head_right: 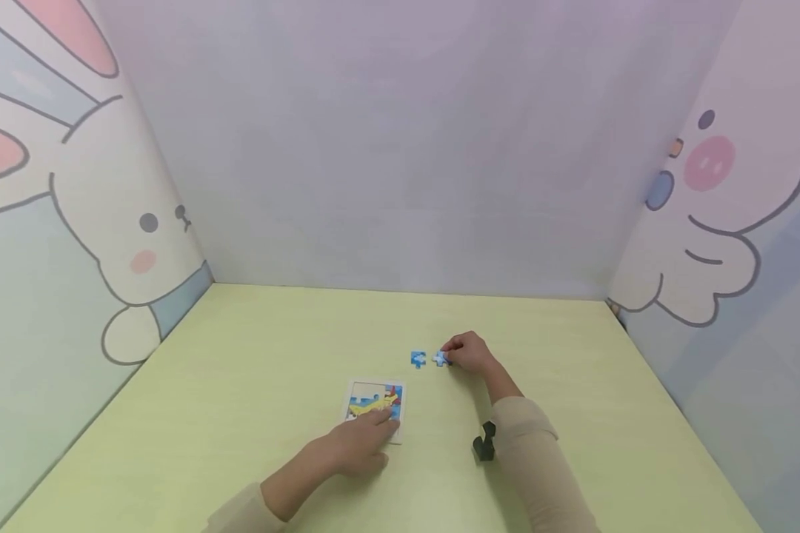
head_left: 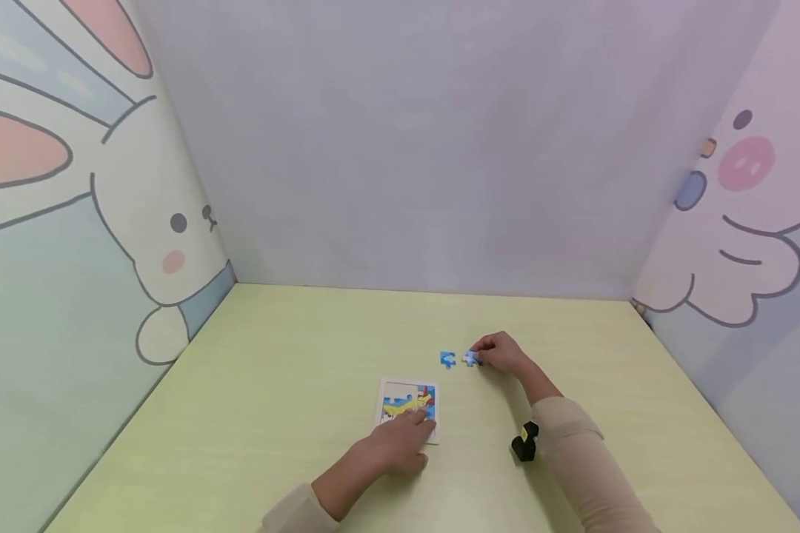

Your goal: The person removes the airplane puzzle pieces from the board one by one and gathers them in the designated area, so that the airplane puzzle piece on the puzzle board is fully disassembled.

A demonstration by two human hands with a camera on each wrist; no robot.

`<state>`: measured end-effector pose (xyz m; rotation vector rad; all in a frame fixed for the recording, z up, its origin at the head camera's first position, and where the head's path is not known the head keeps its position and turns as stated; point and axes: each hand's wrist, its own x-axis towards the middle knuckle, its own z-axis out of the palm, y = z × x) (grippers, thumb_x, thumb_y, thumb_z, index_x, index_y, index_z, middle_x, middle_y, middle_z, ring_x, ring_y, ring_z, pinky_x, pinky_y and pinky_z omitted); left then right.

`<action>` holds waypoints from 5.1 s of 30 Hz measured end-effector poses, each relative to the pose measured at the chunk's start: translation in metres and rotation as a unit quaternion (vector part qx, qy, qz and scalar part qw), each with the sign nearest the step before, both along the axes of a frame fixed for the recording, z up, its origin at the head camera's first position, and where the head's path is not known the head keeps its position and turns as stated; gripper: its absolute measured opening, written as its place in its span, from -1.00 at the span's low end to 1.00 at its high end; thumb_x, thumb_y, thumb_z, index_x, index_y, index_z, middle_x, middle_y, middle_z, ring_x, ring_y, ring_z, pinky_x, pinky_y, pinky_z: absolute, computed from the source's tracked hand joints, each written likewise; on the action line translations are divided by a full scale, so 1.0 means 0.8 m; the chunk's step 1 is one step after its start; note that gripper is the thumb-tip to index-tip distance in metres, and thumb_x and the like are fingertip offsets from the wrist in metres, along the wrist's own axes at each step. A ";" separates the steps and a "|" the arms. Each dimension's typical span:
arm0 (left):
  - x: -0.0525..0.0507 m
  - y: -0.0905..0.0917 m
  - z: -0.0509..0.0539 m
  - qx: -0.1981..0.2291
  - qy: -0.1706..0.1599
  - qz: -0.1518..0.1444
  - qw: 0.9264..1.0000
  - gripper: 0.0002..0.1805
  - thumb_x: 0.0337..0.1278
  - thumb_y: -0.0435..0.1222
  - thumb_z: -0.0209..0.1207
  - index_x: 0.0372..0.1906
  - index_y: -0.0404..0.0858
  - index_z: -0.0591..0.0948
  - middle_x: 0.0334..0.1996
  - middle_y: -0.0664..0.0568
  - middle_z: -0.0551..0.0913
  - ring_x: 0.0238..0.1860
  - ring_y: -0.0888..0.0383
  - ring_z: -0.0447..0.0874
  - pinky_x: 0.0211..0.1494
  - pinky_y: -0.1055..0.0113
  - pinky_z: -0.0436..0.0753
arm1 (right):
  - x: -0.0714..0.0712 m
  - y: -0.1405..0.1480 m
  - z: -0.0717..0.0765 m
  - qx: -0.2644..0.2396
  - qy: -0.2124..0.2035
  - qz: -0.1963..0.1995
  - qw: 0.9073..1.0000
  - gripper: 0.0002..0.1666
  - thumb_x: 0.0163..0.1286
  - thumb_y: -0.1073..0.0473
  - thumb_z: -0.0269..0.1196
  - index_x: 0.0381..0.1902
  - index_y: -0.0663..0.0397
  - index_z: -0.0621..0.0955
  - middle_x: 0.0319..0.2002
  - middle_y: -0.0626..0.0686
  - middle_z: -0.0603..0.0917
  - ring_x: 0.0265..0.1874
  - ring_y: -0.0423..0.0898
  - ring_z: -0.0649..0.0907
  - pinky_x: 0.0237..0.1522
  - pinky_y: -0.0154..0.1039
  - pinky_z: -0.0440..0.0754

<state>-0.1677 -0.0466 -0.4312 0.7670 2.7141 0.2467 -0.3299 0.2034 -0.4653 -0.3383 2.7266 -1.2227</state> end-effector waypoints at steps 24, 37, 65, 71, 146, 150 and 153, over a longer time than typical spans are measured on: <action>0.000 0.000 0.004 -0.007 0.019 -0.011 1.000 -0.45 0.11 -0.17 0.19 0.24 -0.17 0.44 0.28 0.00 0.33 0.29 0.05 0.24 0.24 0.20 0.33 | 0.007 -0.003 -0.002 0.000 0.009 -0.029 1.000 -0.88 0.25 0.34 0.20 -0.29 0.26 0.65 -0.40 0.02 0.60 -0.42 -0.09 0.50 -0.34 -0.24 0.48; 0.000 0.002 0.000 -0.003 0.017 -0.013 1.000 -0.44 0.09 -0.18 0.20 0.24 -0.19 0.44 0.28 -0.02 0.34 0.29 0.04 0.25 0.24 0.19 0.32 | 0.029 0.001 0.004 -0.044 -0.025 -0.035 0.998 -0.83 0.24 0.35 0.20 -0.20 0.28 0.62 -0.39 0.06 0.54 -0.44 -0.06 0.46 -0.44 -0.27 0.45; -0.004 0.003 0.001 -0.002 0.004 -0.012 1.000 -0.44 0.09 -0.15 0.20 0.24 -0.17 0.44 0.28 -0.02 0.34 0.30 0.03 0.24 0.24 0.17 0.32 | 0.074 -0.041 0.017 -0.126 -0.039 0.020 0.991 -0.76 0.30 0.23 0.22 -0.16 0.31 0.60 -0.39 0.02 0.57 -0.43 -0.10 0.48 -0.40 -0.26 0.45; -0.004 0.000 0.001 0.001 0.010 -0.016 1.000 -0.43 0.08 -0.15 0.21 0.24 -0.18 0.44 0.28 -0.03 0.34 0.29 0.01 0.25 0.23 0.16 0.34 | 0.084 -0.054 0.018 -0.159 -0.038 0.007 0.987 -0.76 0.29 0.24 0.23 -0.17 0.32 0.59 -0.44 0.01 0.55 -0.48 -0.12 0.48 -0.46 -0.28 0.44; 0.000 0.001 -0.007 0.026 0.022 -0.012 0.999 -0.37 -0.05 -0.17 0.27 0.21 -0.26 0.45 0.25 -0.07 0.36 0.26 -0.07 0.28 0.19 0.10 0.38 | 0.096 -0.111 0.008 -0.015 -0.036 0.014 0.999 -0.82 -0.02 0.38 0.39 -0.48 0.20 0.57 -0.55 -0.03 0.50 -0.53 -0.13 0.44 -0.47 -0.30 0.41; 0.000 0.003 -0.007 0.024 0.025 -0.012 0.999 -0.37 -0.06 -0.17 0.27 0.21 -0.26 0.46 0.25 -0.07 0.37 0.25 -0.06 0.29 0.19 0.11 0.38 | 0.095 -0.110 0.011 -0.018 -0.038 0.006 0.999 -0.77 -0.04 0.39 0.40 -0.43 0.19 0.56 -0.56 -0.01 0.45 -0.54 -0.12 0.42 -0.49 -0.29 0.38; -0.001 0.005 -0.007 0.024 0.020 -0.010 0.999 -0.36 -0.07 -0.17 0.28 0.21 -0.25 0.46 0.25 -0.06 0.36 0.26 -0.06 0.29 0.19 0.09 0.38 | 0.094 -0.108 0.012 -0.018 -0.035 0.005 0.999 -0.77 -0.06 0.40 0.40 -0.42 0.20 0.57 -0.58 0.00 0.44 -0.56 -0.12 0.42 -0.50 -0.29 0.37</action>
